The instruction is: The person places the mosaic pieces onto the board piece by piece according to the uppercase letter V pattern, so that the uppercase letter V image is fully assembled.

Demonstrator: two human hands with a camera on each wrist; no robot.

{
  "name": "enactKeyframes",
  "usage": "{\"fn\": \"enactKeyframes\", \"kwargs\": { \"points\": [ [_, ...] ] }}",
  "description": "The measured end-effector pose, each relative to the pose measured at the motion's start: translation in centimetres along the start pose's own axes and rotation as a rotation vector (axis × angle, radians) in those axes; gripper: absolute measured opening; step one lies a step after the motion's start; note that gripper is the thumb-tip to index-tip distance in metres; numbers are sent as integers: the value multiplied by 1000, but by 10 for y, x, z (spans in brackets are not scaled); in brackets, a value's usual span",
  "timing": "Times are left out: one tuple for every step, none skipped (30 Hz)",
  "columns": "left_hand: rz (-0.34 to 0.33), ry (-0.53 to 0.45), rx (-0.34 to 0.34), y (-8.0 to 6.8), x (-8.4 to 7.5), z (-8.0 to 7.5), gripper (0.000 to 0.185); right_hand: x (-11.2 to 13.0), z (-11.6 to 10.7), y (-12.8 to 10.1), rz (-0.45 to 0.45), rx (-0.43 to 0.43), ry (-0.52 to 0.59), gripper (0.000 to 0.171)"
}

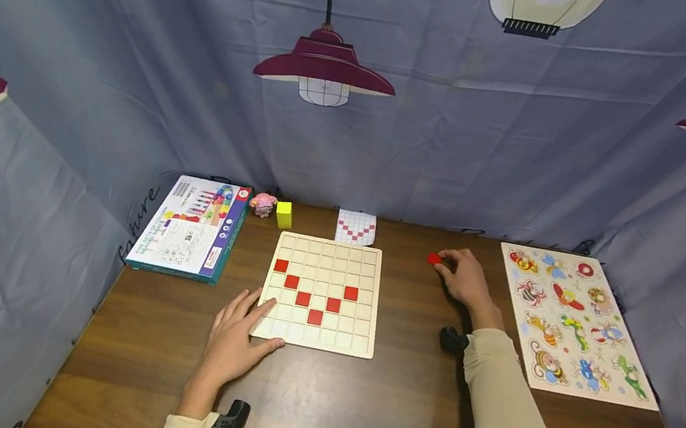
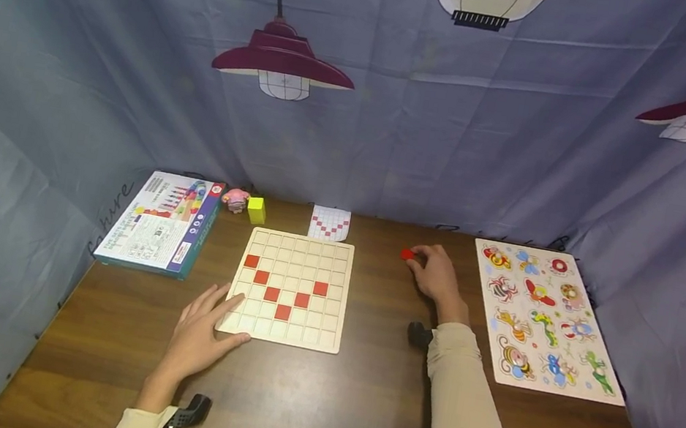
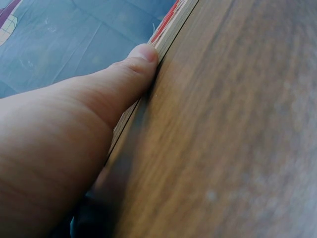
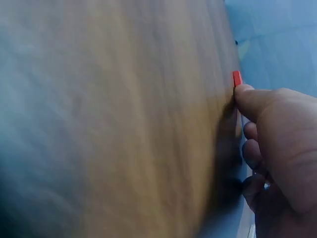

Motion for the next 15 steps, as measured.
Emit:
{"fn": "enactKeyframes", "kwargs": {
  "points": [
    [2,2,-4,0,0,0,80,2,1,-1,-7,-8,-4,37],
    [4,4,-6,0,0,0,80,4,3,-3,-15,-17,0,37],
    [2,5,-4,0,0,0,79,8,5,-6,-23,-20,5,37],
    [0,6,-4,-1,0,0,80,12,7,-8,-31,-20,8,37],
    [-4,8,-3,-1,1,0,80,16,10,-11,-45,-17,17,37],
    [-7,11,-5,-2,1,0,80,21,12,-15,-53,-15,31,37],
    [-8,12,-7,-2,1,0,80,26,15,-18,-61,-16,47,37],
    [-6,14,-6,-2,1,1,79,31,17,-22,-67,-13,62,36],
    [-3,15,-3,-2,0,1,80,37,20,-26,-78,-3,69,35],
    [2,14,-5,-2,0,1,79,43,22,-31,-90,5,76,34],
    [4,12,-6,-1,0,1,79,51,24,-35,-109,20,85,33],
    [5,8,-5,-1,-1,0,79,58,27,-38,-130,32,90,31],
    [8,3,-5,0,-2,0,79,65,29,-42,-156,44,99,30],
    [9,1,-3,0,-2,0,79,72,31,-46,-178,58,99,29],
    [6,0,-1,0,-2,0,80,79,34,-49,-203,73,95,29]
  ]
}}
Point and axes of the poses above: each hand's wrist, its own y-axis towards the middle knuckle, its own z-axis out of the palm, x = y × z, the point moved 5 cm from there along y, towards the middle knuckle, and after that the axes turned 11 degrees about z, right-handed, at the moved point
